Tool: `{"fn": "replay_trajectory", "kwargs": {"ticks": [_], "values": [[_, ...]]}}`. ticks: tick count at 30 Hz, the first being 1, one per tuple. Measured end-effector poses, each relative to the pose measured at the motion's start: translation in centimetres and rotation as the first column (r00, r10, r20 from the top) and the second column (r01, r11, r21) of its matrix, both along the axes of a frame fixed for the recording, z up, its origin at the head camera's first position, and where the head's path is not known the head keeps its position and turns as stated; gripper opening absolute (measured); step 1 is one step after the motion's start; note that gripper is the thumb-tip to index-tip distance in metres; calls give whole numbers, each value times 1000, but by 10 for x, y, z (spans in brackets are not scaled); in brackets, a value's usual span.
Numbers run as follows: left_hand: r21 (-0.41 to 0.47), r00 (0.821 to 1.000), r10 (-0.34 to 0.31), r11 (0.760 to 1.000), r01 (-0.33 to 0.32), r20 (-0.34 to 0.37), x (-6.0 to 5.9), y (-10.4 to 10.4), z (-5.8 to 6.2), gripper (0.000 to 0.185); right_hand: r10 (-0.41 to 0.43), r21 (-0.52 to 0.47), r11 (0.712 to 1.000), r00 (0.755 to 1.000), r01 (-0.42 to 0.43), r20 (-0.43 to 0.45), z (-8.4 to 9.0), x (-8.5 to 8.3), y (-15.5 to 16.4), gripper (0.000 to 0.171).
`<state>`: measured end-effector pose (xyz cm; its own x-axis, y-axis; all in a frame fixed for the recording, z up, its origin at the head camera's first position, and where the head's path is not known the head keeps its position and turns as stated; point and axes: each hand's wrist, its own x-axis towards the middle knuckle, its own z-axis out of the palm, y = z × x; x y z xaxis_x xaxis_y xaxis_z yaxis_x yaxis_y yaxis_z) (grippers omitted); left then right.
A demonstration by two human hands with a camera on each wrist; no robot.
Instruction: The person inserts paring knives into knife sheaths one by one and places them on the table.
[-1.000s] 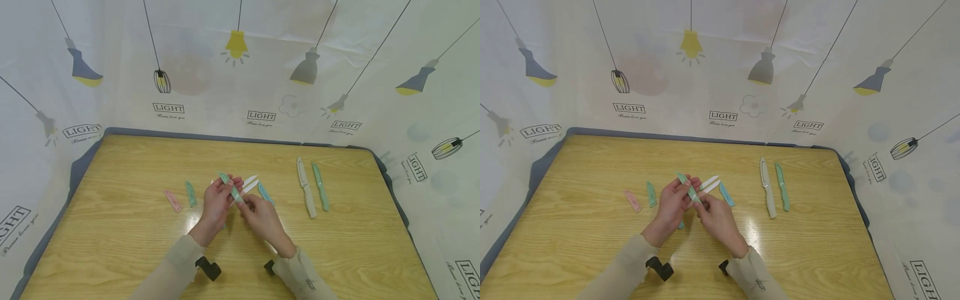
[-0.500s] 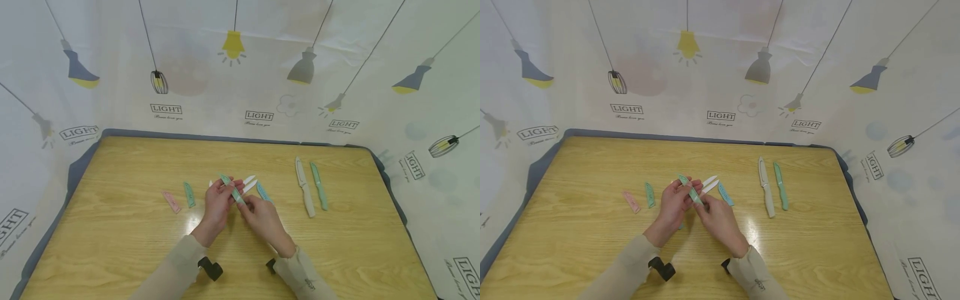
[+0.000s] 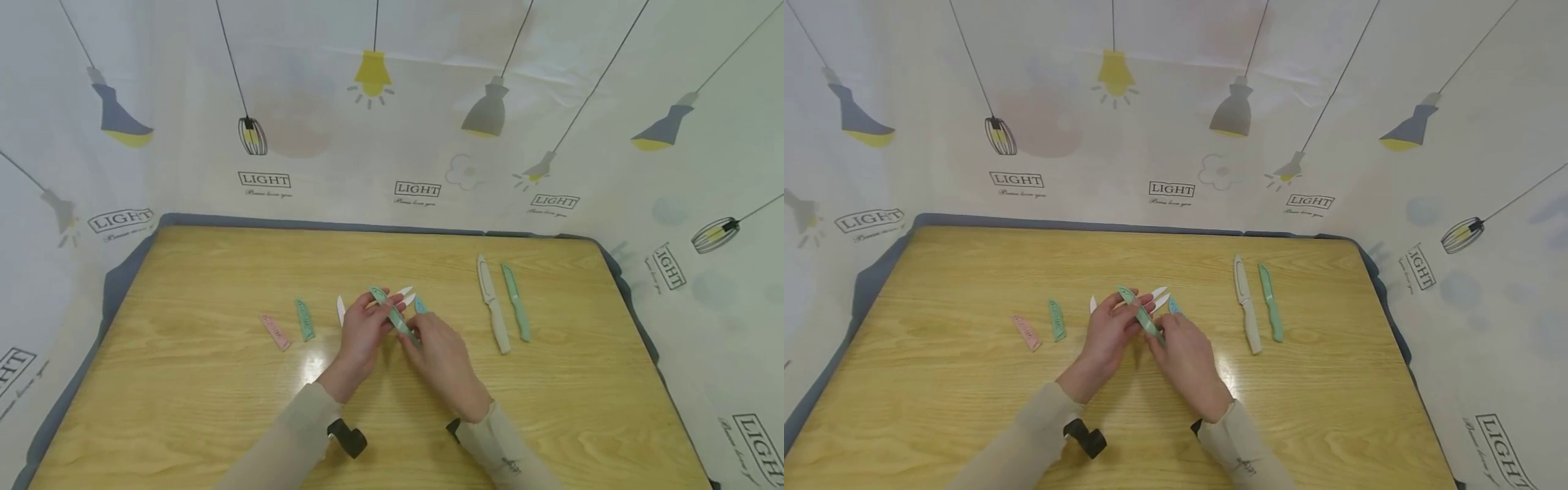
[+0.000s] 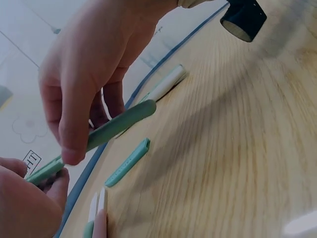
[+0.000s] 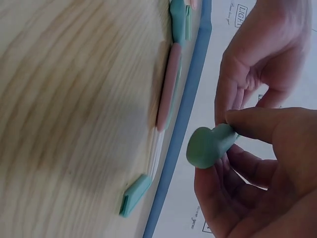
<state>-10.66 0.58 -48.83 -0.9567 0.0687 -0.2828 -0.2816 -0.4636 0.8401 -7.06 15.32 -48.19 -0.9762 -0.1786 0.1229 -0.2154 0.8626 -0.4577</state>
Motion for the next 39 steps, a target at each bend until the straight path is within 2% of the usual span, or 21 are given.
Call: {"fn": "replay_trajectory", "kwargs": {"ticks": [6,9,14,19,23,32,39], "values": [[-7,1000,-3,1000,3,-2,1,-11,-6,39,-46,-43,998,998,48,42,-2,-3,15,22],[-6,1000,5,1000,-5,4,1,-18,-8,40,-72,-31,997,995,74,69,-2,-6,23,25],[-65,1000,24,998,-23,13,1,-31,-9,38,-108,-31,993,987,112,123,0,-13,39,29],[-88,999,35,996,-33,18,0,-43,-8,37,-124,-28,991,983,129,136,0,-22,55,32],[-98,999,43,994,-40,26,0,-50,-6,37,-156,15,988,977,156,144,-2,-32,66,33],[-109,996,76,992,-70,44,-1,-60,-4,32,-165,125,980,985,157,57,-11,-51,82,26],[-158,996,87,984,-80,34,0,-72,-4,33,-175,233,959,984,162,33,-16,-61,87,45]]}}
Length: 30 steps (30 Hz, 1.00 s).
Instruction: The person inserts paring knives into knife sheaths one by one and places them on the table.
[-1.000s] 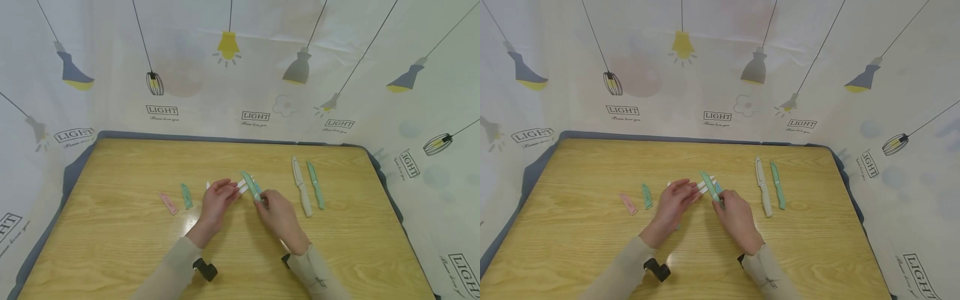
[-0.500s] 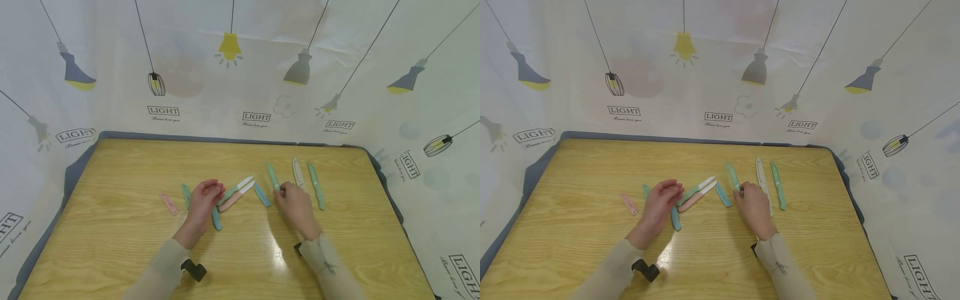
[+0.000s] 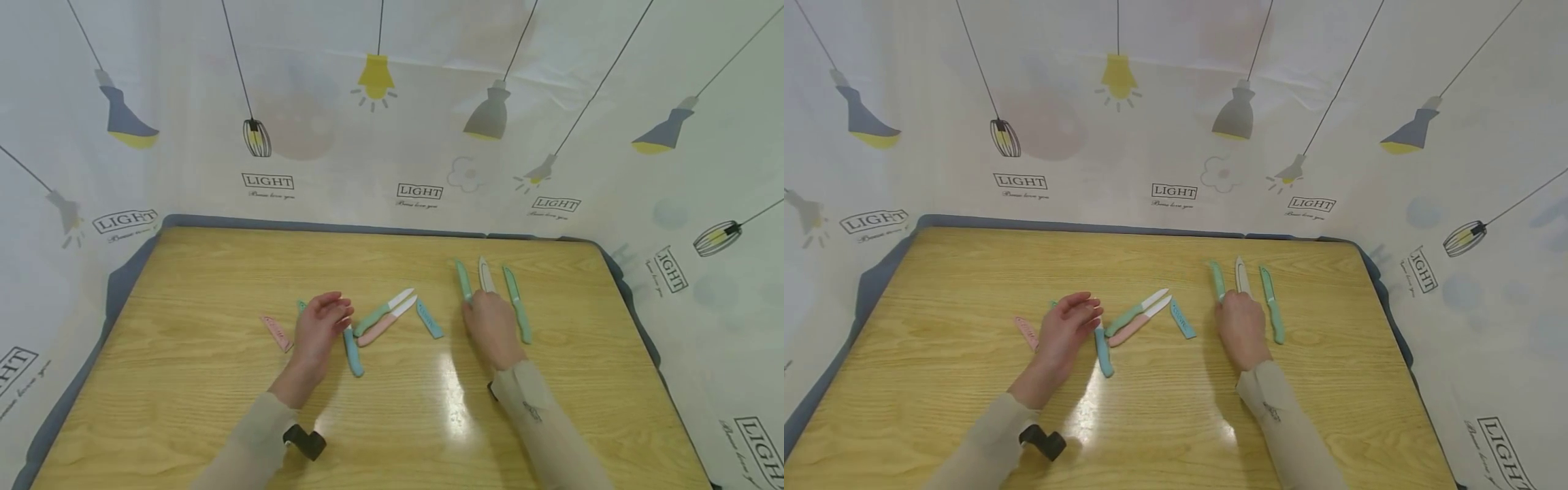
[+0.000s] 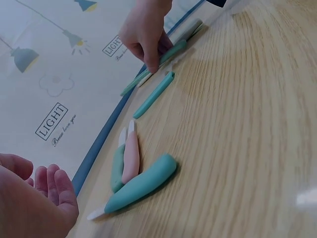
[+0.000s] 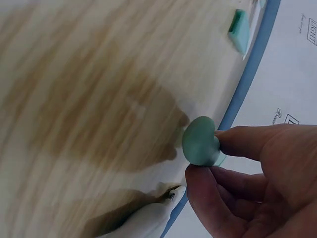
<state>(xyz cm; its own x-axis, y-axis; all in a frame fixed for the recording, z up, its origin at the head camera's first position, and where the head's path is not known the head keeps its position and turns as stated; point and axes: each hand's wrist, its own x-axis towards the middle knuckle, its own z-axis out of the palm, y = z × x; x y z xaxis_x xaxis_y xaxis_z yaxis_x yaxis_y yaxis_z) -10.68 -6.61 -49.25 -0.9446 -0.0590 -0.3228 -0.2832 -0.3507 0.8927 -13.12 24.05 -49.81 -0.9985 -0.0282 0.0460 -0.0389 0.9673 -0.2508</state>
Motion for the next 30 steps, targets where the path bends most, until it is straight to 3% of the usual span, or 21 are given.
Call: {"fn": "replay_trajectory", "kwargs": {"ticks": [6,15,21,30], "values": [[-3,1000,26,1000,-26,10,-1,-13,-2,35,16,53,998,999,-14,-34,-4,-6,2,46],[13,998,60,998,-60,17,1,-25,0,33,-9,64,998,999,6,36,-3,-11,1,41],[25,995,101,995,-101,-14,0,-31,4,30,-39,76,997,996,33,78,-1,-13,0,39],[16,987,152,988,-151,-57,-5,-47,13,26,-43,62,997,996,39,72,1,-12,-1,42]]}}
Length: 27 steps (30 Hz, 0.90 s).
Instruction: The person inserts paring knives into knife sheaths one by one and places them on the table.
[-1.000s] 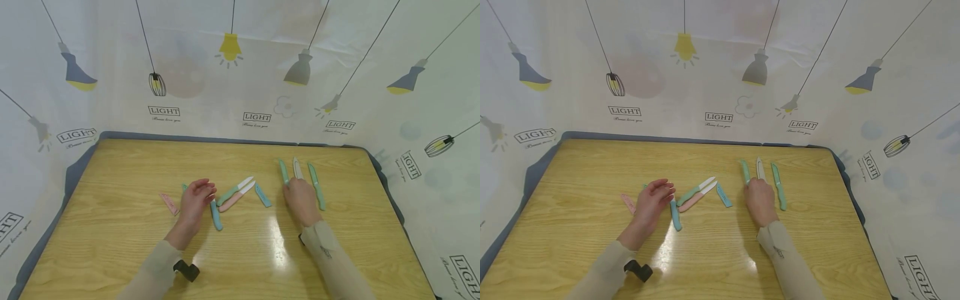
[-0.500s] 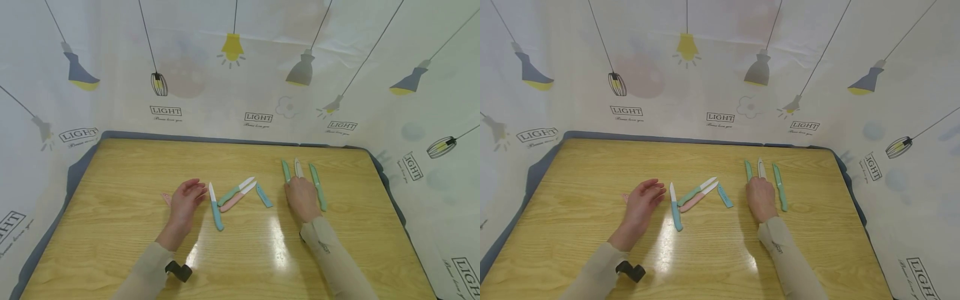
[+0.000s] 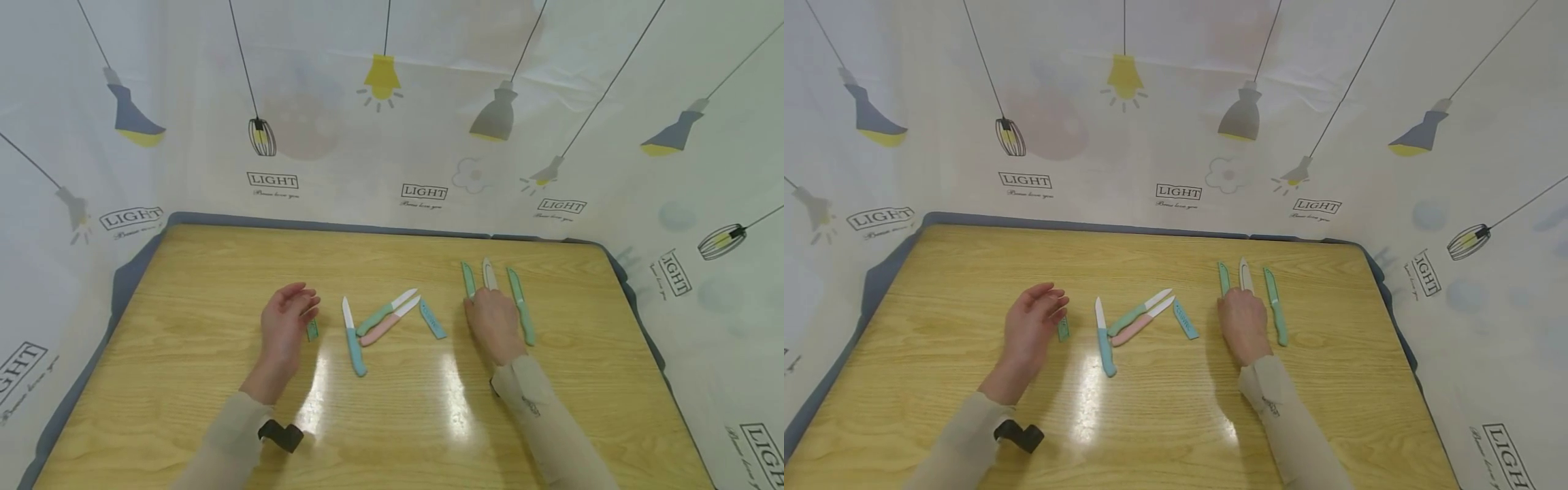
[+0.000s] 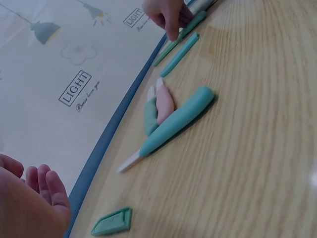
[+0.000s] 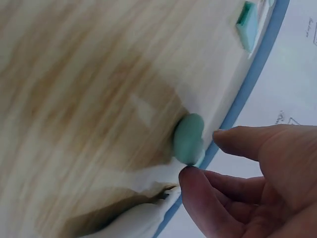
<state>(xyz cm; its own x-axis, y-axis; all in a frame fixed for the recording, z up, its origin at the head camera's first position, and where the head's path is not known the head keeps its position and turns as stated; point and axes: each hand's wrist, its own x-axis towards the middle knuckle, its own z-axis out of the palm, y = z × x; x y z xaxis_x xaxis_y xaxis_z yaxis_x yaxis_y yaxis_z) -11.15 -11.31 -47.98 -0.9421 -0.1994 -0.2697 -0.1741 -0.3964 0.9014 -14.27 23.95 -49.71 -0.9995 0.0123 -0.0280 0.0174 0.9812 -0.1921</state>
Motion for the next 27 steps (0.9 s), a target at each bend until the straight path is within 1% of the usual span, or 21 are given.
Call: {"fn": "replay_trajectory", "kwargs": {"ticks": [7,10,13,16,19,22,27], "values": [[-33,1000,31,999,-31,1,-6,-15,2,25,13,-25,1000,994,-15,-110,5,10,-4,33],[-69,999,38,997,-38,-5,-8,-21,3,26,31,-25,999,990,-35,-141,7,15,-5,30],[-110,999,45,993,-46,-10,-10,-28,5,25,59,-30,998,987,-64,-146,11,21,-6,30],[-141,998,54,988,-56,-17,-11,-34,7,24,75,-46,996,989,-82,-131,14,27,-8,32],[-174,998,55,983,-58,-21,-11,-40,7,24,75,-66,994,989,-84,-124,15,32,-10,33],[-226,999,40,973,-41,-12,-11,-45,7,27,67,-81,994,990,-77,-125,16,35,-11,34],[-331,1000,-7,943,14,24,-12,-49,5,37,56,-88,994,991,-67,-123,19,39,-12,36]]}}
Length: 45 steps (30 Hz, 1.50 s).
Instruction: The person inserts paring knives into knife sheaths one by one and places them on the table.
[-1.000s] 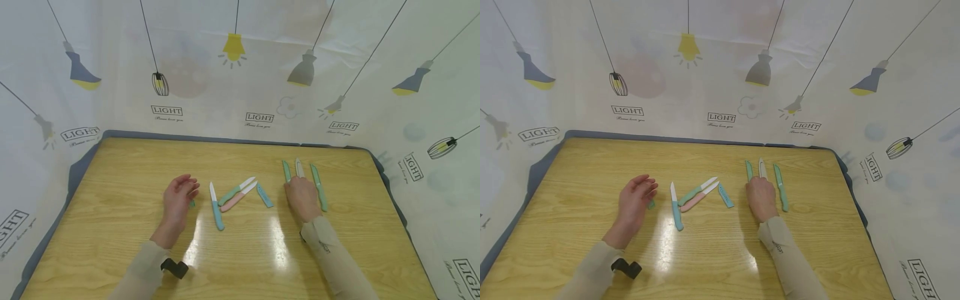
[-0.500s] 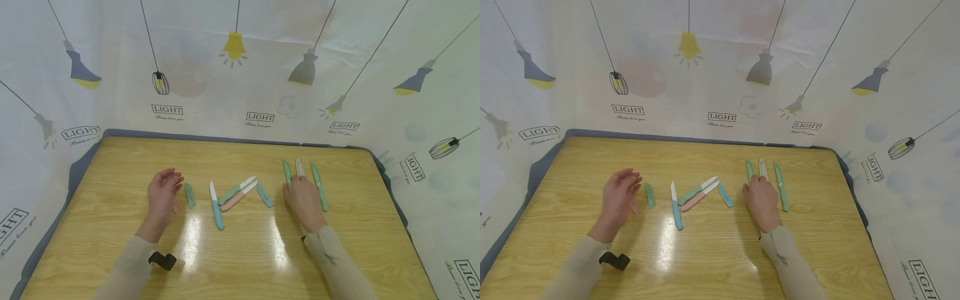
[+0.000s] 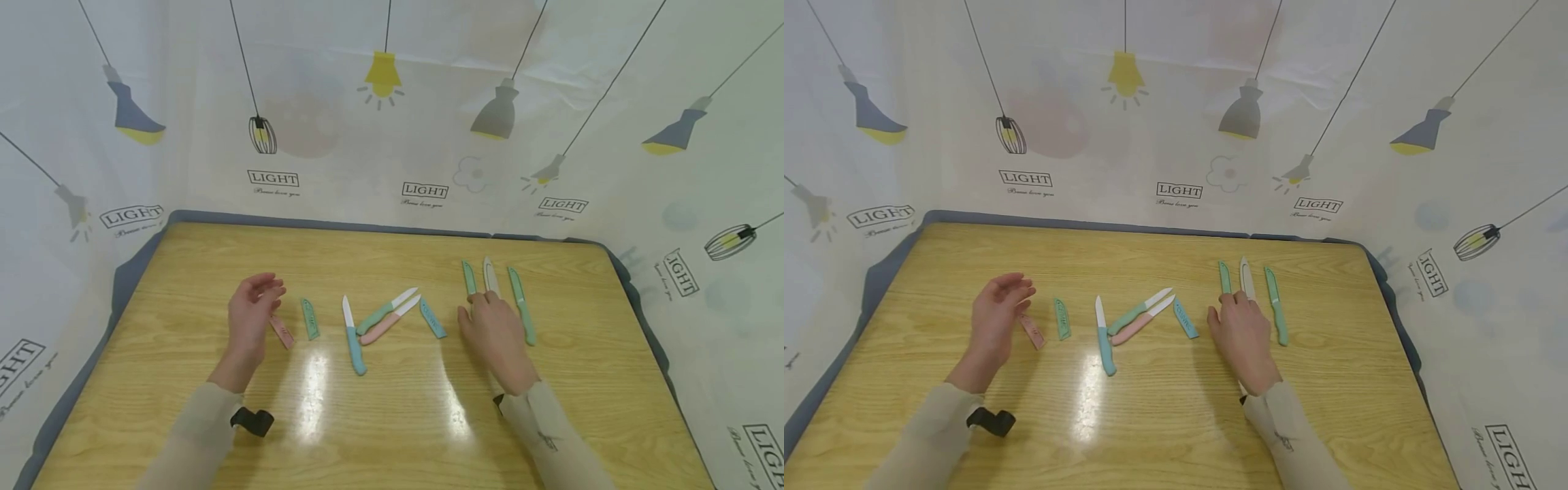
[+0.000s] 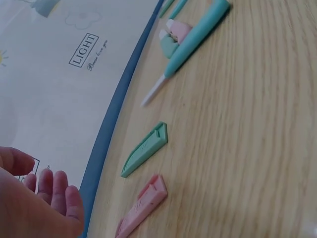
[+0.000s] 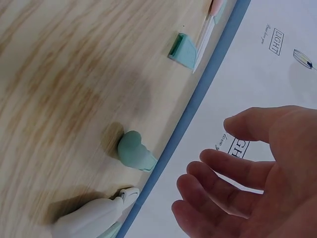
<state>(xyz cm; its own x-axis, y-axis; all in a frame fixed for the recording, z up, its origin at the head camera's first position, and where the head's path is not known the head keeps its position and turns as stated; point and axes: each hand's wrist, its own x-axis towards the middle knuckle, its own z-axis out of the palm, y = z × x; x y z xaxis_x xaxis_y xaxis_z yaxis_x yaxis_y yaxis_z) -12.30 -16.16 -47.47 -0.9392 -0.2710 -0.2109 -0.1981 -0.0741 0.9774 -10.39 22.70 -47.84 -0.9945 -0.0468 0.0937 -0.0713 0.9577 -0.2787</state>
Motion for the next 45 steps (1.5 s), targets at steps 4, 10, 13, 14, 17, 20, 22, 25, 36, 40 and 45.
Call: {"fn": "replay_trajectory", "kwargs": {"ticks": [4,10,13,14,17,20,22,25,36,40,45], "values": [[-92,996,-81,992,83,29,0,-1,-3,41,-5,-4,1000,1000,5,4,1,3,0,36],[-278,973,-214,933,228,83,-1,0,-6,47,-10,-5,1000,1000,10,16,1,6,0,36],[-389,949,-286,866,315,130,-2,4,-8,52,-8,-7,1000,1000,8,11,1,7,0,36],[-426,939,-312,837,345,148,-2,5,-9,54,-7,-8,1000,1000,7,10,0,8,0,36],[-523,908,-372,744,416,192,-4,11,-13,60,-6,-12,1000,1000,6,10,0,9,0,36],[-631,889,-398,635,445,226,-6,19,-15,66,-9,-10,1000,1000,9,17,1,10,0,37],[-703,884,-396,555,445,247,-8,24,-15,69,-12,-6,1000,1000,12,23,1,10,-1,37],[-766,879,-384,461,447,282,-10,30,-16,73,-15,1,1000,999,15,31,1,11,-1,38],[-818,858,-387,329,472,339,-11,41,-20,69,-17,7,1000,999,16,52,-2,11,0,38],[-830,854,-409,313,462,322,-13,43,-21,58,-21,4,1000,997,20,68,-2,11,-2,39],[-831,849,-411,299,469,331,-16,44,-21,40,-15,-7,1000,997,15,73,-3,11,-4,38]]}}
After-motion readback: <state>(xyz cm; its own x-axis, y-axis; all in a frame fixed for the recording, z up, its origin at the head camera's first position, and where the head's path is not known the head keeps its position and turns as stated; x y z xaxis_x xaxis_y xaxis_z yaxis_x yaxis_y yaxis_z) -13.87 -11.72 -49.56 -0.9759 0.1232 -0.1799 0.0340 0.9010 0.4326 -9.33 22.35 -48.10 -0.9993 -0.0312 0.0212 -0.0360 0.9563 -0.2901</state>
